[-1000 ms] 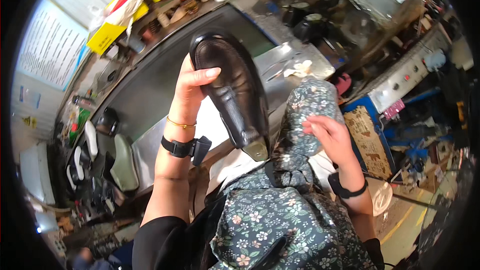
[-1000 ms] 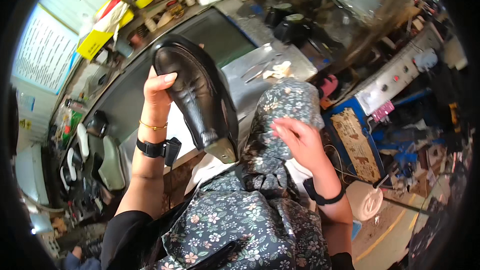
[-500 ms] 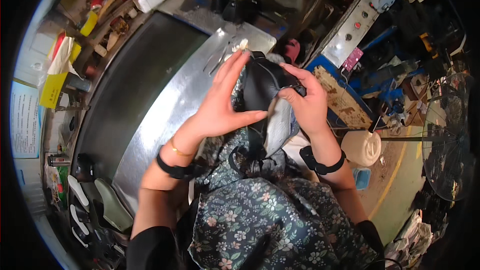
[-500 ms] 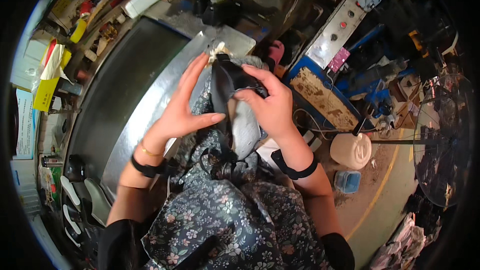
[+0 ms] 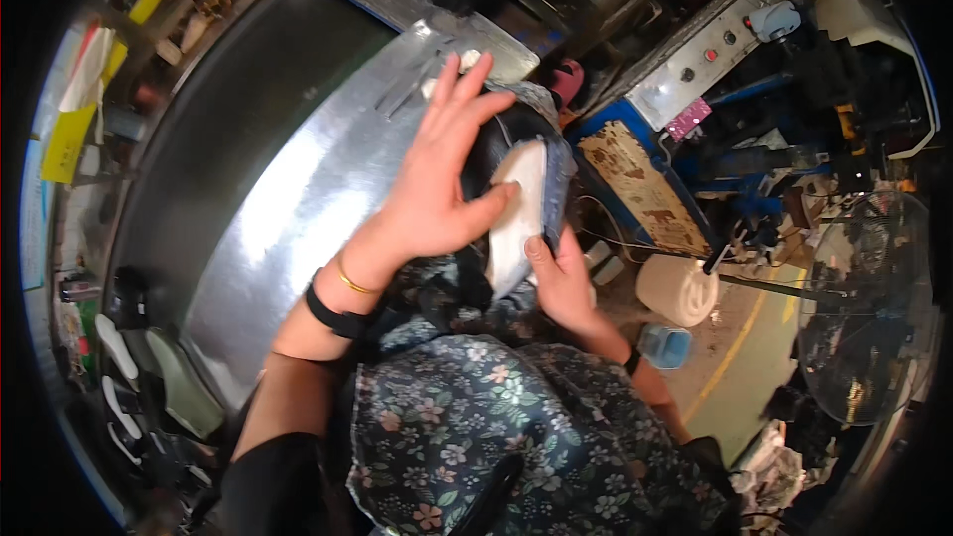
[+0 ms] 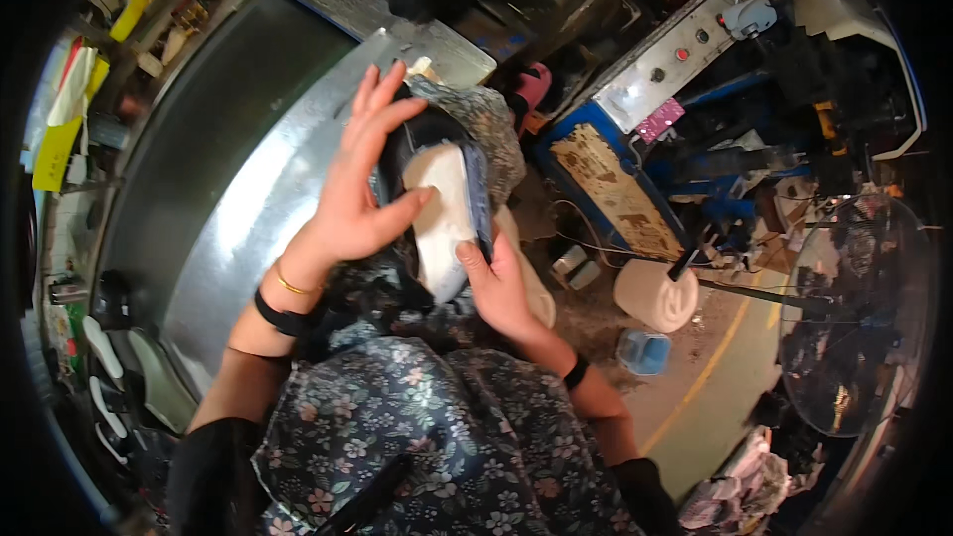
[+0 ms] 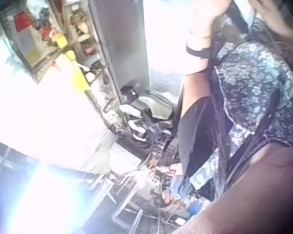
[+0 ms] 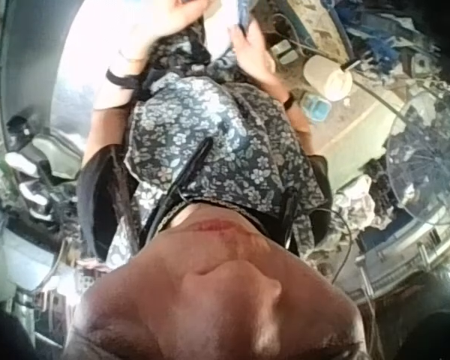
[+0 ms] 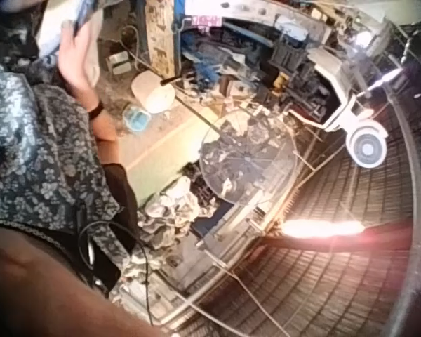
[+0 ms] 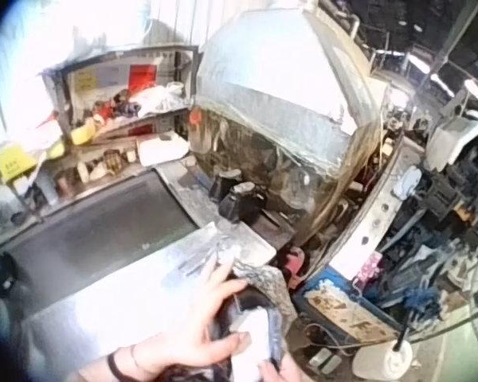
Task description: Assembling and inspecting shoe components on a production line.
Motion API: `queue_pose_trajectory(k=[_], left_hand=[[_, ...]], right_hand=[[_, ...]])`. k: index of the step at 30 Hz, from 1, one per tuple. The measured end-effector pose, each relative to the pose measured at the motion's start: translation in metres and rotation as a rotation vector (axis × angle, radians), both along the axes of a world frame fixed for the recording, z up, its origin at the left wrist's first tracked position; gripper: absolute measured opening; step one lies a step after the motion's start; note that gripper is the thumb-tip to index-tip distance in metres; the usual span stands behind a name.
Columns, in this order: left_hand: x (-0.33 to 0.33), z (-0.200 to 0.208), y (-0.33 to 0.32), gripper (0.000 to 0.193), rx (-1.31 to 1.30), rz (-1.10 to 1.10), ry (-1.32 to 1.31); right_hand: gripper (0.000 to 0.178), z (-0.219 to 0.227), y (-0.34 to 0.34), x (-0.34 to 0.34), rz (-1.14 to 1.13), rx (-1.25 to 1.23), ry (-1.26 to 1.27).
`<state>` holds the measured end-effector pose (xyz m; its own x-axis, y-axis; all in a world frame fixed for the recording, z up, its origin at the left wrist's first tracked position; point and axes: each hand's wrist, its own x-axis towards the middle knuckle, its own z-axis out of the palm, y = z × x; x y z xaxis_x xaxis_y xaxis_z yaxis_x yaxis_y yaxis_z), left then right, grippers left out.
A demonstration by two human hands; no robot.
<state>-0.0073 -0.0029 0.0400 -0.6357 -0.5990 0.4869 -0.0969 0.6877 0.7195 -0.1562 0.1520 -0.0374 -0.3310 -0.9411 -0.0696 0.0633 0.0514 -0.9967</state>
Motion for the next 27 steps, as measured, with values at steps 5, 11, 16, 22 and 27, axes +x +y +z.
queue_pose_trajectory(k=[5, 11, 16, 22, 27], left_hand=[[-0.007, 0.013, -0.018, 0.070, 0.571, -0.127, 0.172], [-0.010, -0.019, 0.010, 0.068, 0.718, 0.022, 0.181], [-0.009, -0.015, 0.021, 0.067, 0.686, -0.049, 0.157], [0.002, -0.020, 0.016, 0.070, 0.908, -0.102, 0.264], [0.008, -0.018, 0.011, 0.070, 0.819, -0.078, 0.239]], right_hand=[[0.021, 0.051, 0.001, -0.035, 0.048, 0.072, -0.013], [0.047, 0.048, 0.032, -0.035, 0.162, 0.162, 0.030], [0.050, 0.065, 0.042, -0.058, 0.399, 0.276, 0.162], [0.059, 0.026, -0.015, -0.046, 0.303, 0.445, -0.313], [0.056, 0.032, -0.029, -0.023, 0.297, 0.310, -0.340]])
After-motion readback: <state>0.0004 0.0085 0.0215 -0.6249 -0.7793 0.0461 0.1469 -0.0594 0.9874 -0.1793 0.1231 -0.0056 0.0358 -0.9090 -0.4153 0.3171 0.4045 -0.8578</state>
